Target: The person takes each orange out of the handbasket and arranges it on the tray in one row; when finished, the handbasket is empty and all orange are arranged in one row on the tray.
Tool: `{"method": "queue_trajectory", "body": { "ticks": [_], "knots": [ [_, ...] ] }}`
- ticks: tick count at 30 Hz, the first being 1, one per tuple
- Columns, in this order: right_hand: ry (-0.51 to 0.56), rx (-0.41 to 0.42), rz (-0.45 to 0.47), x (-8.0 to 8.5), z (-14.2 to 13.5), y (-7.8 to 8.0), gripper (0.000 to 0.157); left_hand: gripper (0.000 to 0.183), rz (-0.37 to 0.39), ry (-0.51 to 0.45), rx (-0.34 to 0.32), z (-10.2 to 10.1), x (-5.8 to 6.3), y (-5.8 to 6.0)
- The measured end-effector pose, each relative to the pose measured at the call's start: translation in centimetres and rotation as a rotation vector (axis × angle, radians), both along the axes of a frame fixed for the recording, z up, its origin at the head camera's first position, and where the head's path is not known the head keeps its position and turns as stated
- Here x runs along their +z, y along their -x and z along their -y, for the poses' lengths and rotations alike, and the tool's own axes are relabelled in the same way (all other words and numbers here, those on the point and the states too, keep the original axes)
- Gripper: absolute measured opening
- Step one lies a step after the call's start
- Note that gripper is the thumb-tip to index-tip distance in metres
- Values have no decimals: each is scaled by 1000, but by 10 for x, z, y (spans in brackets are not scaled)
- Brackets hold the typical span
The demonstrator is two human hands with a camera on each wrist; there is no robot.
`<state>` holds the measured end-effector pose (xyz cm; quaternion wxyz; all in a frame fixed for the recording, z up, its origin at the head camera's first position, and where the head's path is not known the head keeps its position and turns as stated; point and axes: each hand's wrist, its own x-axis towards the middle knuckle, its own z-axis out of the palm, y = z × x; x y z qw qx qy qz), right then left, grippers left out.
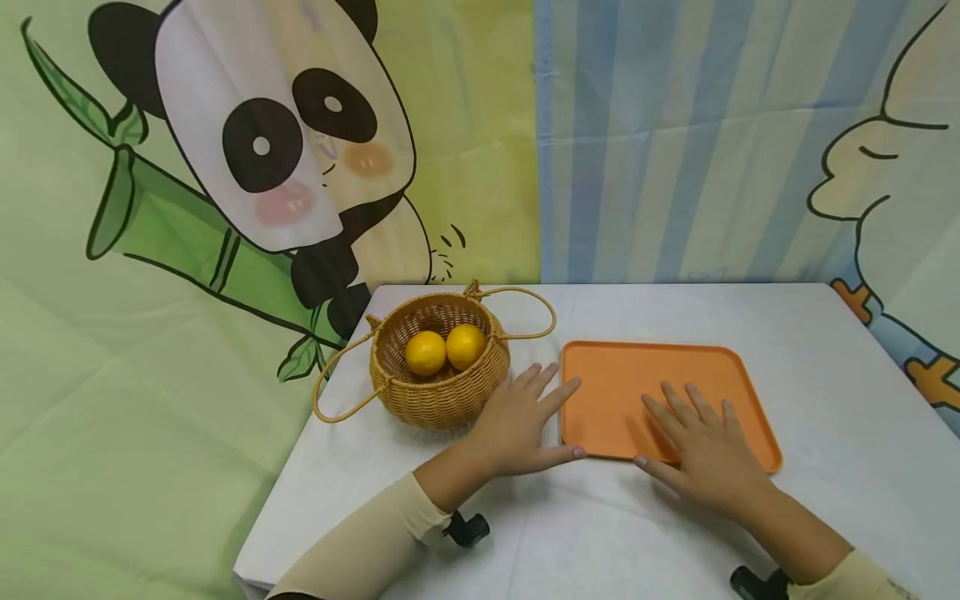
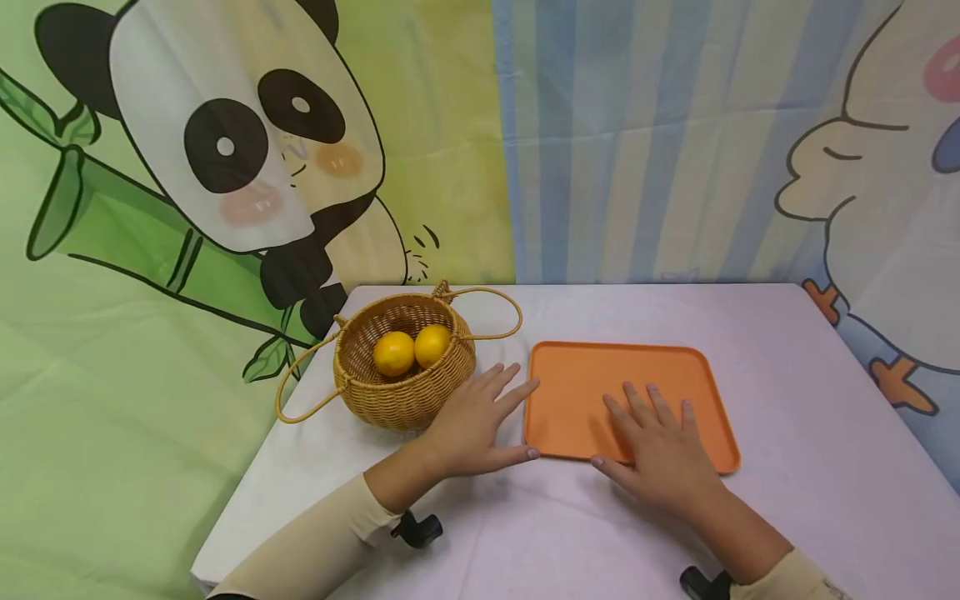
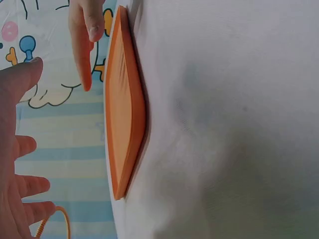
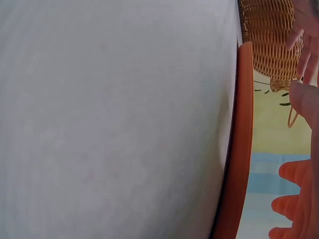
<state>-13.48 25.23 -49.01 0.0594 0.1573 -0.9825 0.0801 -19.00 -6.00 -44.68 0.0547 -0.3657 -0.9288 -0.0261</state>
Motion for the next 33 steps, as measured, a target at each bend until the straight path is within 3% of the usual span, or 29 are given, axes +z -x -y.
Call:
{"method": "queue_trajectory", "body": {
  "ticks": [12, 26, 33],
  "knots": [
    [38, -17, 16, -2, -17, 3, 99, 96, 18, -65, -14, 8, 15, 3],
    [67, -82, 66, -4, -39, 2, 98, 91, -57, -130, -82, 15, 32, 6],
    [64, -104, 99, -5, -47, 3, 98, 93, -103, -142, -79, 21, 42, 9]
  ]
}}
